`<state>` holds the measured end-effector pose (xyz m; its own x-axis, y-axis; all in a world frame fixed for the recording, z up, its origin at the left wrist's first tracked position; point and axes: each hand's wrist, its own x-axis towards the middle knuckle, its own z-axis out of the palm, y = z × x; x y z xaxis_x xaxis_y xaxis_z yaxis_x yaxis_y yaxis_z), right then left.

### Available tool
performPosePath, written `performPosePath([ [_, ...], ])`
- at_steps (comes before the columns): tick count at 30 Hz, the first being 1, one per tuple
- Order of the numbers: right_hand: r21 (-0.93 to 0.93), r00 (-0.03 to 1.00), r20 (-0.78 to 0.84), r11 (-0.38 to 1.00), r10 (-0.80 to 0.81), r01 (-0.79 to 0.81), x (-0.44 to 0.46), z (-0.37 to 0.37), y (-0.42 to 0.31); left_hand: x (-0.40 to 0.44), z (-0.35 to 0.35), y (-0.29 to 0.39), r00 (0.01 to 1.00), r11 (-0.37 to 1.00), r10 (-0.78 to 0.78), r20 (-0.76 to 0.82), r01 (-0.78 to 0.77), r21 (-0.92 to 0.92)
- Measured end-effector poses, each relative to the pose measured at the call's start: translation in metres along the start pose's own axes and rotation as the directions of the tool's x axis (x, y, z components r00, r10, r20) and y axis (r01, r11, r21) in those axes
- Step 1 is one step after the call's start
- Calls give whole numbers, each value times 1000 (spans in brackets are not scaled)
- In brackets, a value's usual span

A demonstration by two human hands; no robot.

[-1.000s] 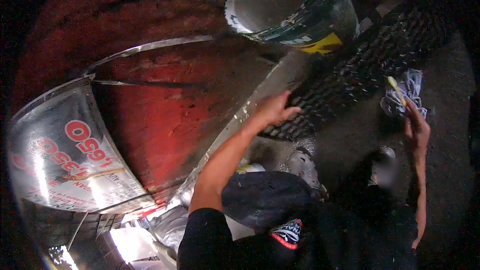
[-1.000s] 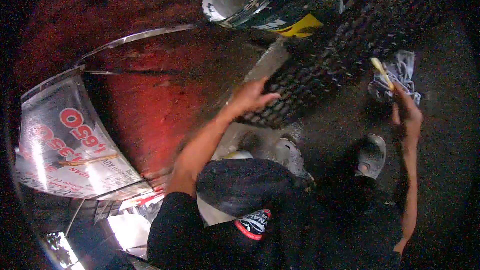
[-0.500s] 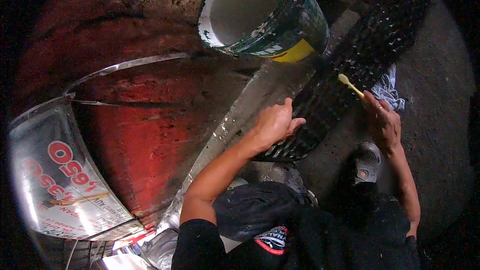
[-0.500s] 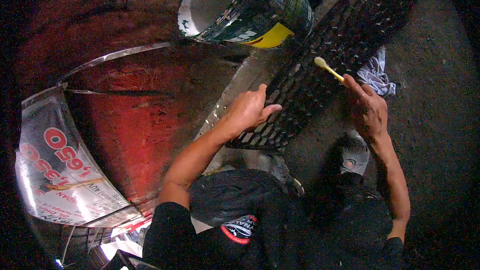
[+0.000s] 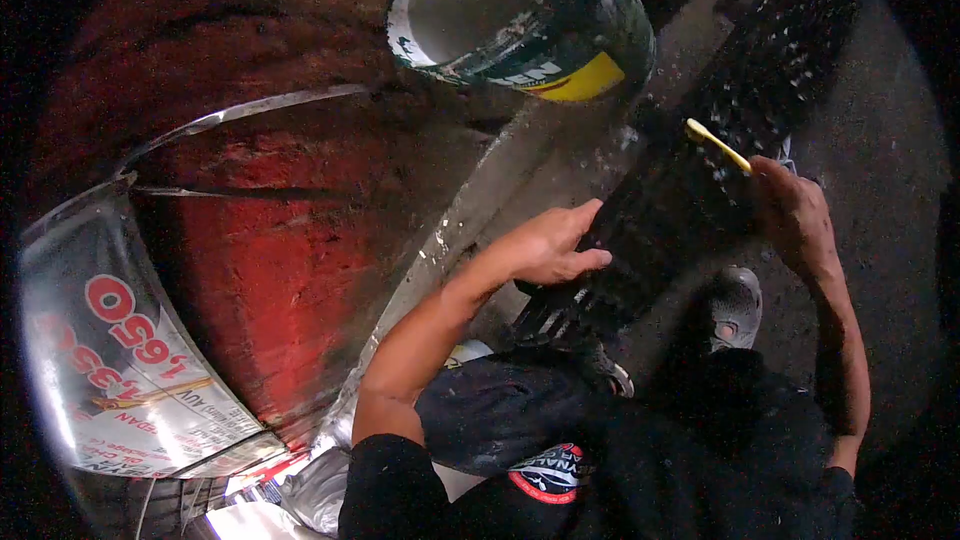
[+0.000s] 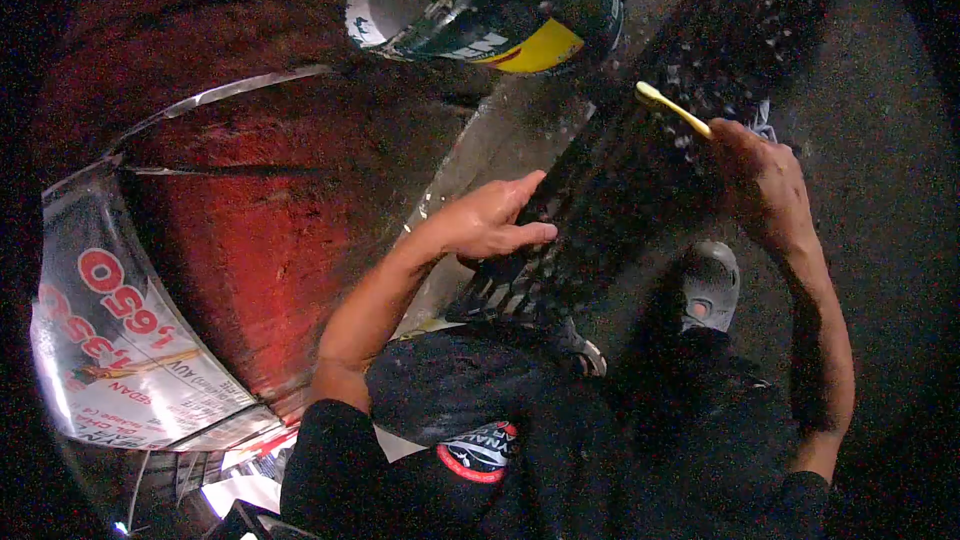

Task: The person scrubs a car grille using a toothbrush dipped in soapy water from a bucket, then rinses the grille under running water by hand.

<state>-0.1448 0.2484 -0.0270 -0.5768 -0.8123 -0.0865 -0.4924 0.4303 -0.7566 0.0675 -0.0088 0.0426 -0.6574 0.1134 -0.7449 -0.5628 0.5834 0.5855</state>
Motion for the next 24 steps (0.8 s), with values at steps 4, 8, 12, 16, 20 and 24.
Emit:
performPosePath([
  [4, 224, 995, -12, 970, 103, -98, -22, 27, 28, -15, 5, 33, 966, 973, 96, -239, -41, 226],
  [8, 389, 952, -68, 886, 299, -251, -36, 40, 26, -28, 6, 66, 987, 933, -34, -154, 86, 348],
  [12, 290, 925, -219, 926, 309, -241, -48, 49, 39, -25, 2, 57, 998, 985, -2, -58, 12, 172],
  [16, 419, 890, -86, 827, 448, -376, -50, 36, 29, -20, -1, 52, 997, 998, -50, 58, 53, -47],
  [20, 377, 909, -54, 851, 414, -365, -49, 43, 39, -20, 8, 43, 999, 998, 42, -33, -41, 53],
  [24, 297, 948, -126, 923, 293, -246, -50, 50, 37, -24, 6, 51, 998, 992, 28, -62, -20, 126],
])
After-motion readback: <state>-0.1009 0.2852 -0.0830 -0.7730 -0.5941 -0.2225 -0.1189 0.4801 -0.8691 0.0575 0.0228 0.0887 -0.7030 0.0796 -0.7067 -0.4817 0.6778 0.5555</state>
